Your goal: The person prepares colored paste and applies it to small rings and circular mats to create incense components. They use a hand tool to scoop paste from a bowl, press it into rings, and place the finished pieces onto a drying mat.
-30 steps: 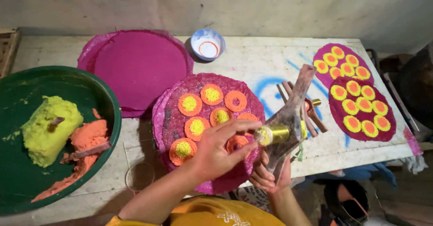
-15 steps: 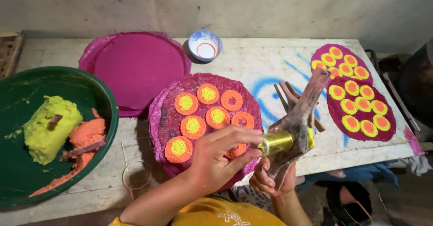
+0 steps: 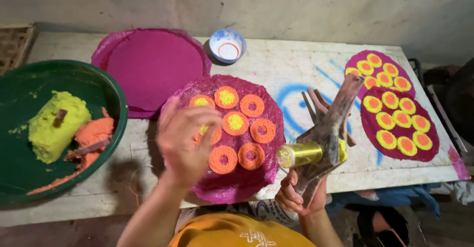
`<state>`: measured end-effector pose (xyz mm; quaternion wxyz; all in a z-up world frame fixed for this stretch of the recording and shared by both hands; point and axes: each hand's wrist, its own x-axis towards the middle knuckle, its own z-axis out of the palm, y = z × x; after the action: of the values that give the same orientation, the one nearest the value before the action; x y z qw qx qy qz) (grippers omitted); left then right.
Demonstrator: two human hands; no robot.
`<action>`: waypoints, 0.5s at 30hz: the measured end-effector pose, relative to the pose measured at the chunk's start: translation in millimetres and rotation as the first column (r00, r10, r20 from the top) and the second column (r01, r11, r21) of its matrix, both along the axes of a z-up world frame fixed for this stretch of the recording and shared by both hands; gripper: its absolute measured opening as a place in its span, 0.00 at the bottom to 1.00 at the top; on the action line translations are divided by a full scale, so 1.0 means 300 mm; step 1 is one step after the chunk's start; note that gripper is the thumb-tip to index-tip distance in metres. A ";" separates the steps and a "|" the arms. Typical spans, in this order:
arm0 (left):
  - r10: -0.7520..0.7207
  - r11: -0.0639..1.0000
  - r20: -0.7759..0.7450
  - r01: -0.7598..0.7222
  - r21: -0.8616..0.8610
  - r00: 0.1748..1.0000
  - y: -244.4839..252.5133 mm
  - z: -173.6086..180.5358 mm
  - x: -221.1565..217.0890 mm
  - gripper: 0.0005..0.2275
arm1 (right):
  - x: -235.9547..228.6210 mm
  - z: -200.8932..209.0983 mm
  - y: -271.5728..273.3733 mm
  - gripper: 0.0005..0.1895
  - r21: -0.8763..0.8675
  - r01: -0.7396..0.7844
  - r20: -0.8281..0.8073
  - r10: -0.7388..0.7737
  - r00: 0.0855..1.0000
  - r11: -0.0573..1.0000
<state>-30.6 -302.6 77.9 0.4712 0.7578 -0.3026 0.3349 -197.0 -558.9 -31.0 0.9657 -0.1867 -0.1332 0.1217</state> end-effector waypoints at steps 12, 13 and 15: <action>-0.278 0.957 -0.251 0.288 0.004 0.927 0.015 0.012 -0.199 0.17 | -0.018 0.000 -0.039 0.48 -0.039 -0.142 -0.048 0.141 0.989 0.989; -0.355 0.933 -0.279 0.358 -0.045 0.892 -0.007 0.031 -0.207 0.16 | -0.016 0.002 -0.036 0.48 -0.039 -0.154 -0.057 0.151 0.987 0.987; -0.503 0.863 -0.320 0.483 -0.147 0.803 -0.032 0.055 -0.211 0.14 | -0.014 0.006 -0.028 0.48 -0.060 -0.141 -0.057 0.138 0.989 0.988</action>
<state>-93.8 -312.3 94.3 0.6095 0.6859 -0.3912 0.0704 -201.3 -567.3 -29.2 0.9516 -0.2045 -0.1165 0.1979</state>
